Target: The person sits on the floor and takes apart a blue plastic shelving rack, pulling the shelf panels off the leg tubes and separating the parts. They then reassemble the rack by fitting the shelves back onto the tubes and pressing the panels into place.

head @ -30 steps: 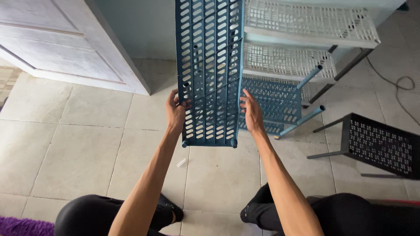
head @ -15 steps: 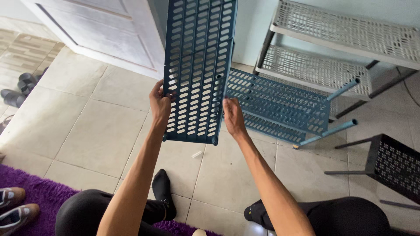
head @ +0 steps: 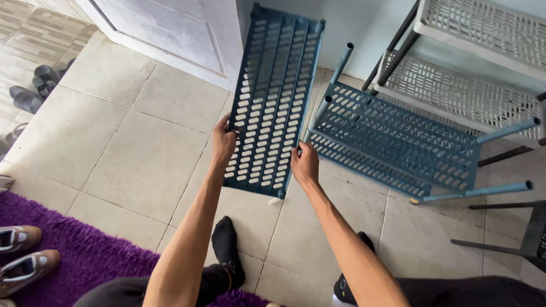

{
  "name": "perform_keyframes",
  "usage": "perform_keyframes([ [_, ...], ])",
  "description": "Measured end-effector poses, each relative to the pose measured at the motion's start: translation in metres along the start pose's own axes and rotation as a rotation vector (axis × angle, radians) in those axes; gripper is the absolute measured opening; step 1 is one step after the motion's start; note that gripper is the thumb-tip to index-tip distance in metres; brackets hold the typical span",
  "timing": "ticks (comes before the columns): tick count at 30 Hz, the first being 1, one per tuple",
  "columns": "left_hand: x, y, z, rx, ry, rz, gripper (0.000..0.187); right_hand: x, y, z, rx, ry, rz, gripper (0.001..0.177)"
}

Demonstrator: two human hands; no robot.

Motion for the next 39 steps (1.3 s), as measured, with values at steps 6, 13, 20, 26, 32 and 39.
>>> perform_keyframes([
  [6, 0.004, -0.074, 0.017, 0.168, -0.009, 0.007, 0.050, 0.003, 0.058, 0.045, -0.093, 0.071, 0.048, 0.024],
  [13, -0.001, -0.149, 0.038, 0.332, -0.044, -0.036, 0.062, 0.008, 0.096, 0.073, -0.204, -0.068, 0.357, 0.021],
  [20, -0.003, -0.220, 0.058, 0.489, -0.043, -0.015, 0.071, 0.009, 0.125, 0.092, -0.288, -0.053, 0.438, 0.019],
  [26, -0.007, -0.226, 0.067, 0.505, -0.039, -0.087, 0.071, 0.007, 0.142, 0.102, -0.275, -0.010, 0.449, 0.022],
  [32, -0.009, -0.217, 0.065, 0.543, -0.032, -0.128, 0.067, 0.006, 0.152, 0.113, -0.256, -0.044, 0.502, 0.027],
  [39, -0.017, -0.197, 0.057, 0.601, -0.041, -0.116, 0.070, 0.001, 0.137, 0.101, -0.231, -0.032, 0.336, 0.042],
])
Point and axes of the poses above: each hand's wrist, its own x-axis towards the middle knuckle, its own z-axis out of the palm, y = z × x, the point moved 1 cm from there along x, towards the middle knuckle, and after that the axes turned 9 degrees about z, right-handed, at the moved point
